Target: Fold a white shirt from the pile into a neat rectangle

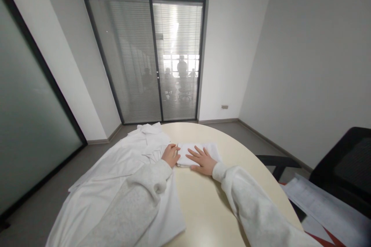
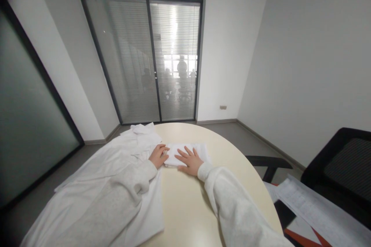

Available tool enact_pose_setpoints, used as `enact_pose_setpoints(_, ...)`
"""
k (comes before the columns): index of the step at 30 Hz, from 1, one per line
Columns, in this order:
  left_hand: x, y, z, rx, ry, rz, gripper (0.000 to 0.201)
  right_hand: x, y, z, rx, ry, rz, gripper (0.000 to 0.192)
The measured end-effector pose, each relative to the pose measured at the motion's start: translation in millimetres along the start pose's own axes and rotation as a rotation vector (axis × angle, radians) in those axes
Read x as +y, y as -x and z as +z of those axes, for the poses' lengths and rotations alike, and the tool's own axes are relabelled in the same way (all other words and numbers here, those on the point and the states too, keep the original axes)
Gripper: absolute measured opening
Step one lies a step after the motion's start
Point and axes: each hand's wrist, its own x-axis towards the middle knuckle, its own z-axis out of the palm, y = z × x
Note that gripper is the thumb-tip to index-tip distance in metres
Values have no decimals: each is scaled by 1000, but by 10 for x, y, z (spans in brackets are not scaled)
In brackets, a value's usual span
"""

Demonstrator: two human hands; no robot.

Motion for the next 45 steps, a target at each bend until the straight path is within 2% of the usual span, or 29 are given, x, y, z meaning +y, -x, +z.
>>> enact_pose_setpoints(3,-32,2,20,5,0,16,26,194,16,14,30,14,201,54)
enact_pose_setpoints(9,-37,4,34,2,-10,20,23,697,142,44,250,155,895,55)
enact_pose_setpoints(11,-35,5,35,1,-13,18,22,825,197,43,301,177,1048,60)
enact_pose_setpoints(13,-35,5,34,-2,-16,16,21,911,237,26,326,191,1125,65)
enact_pose_setpoints(15,-35,5,31,-3,-16,19,21,960,260,1,336,215,1080,64)
enact_pose_setpoints(17,-35,5,27,-3,-13,26,21,984,266,-16,312,247,902,59)
enact_pose_setpoints(20,-33,9,23,-8,-11,35,20,991,257,-12,208,247,634,52)
enact_pose_setpoints(22,-31,14,21,-15,-8,38,20,990,245,-13,155,205,595,52)
enact_pose_setpoints(25,-36,21,19,-22,3,37,20,1022,246,-97,108,57,625,55)
enact_pose_setpoints(29,-62,20,19,-20,6,36,20,1199,358,-389,45,-285,536,49)
enact_pose_setpoints(32,-79,18,20,-28,-3,42,19,1379,518,-592,78,-406,460,44)
enact_pose_setpoints(34,-81,19,19,-31,-7,42,19,1463,620,-644,93,-375,473,36)
enact_pose_setpoints(36,-78,21,17,-33,-5,39,19,1494,691,-620,50,-267,552,32)
enact_pose_setpoints(39,-70,21,17,-31,7,41,19,1460,720,-494,-51,-132,687,41)
enact_pose_setpoints(41,-65,21,21,-29,14,42,19,1410,692,-387,-70,-63,734,46)
enact_pose_setpoints(45,-49,23,34,-15,31,50,17,1302,564,-167,55,95,867,48)
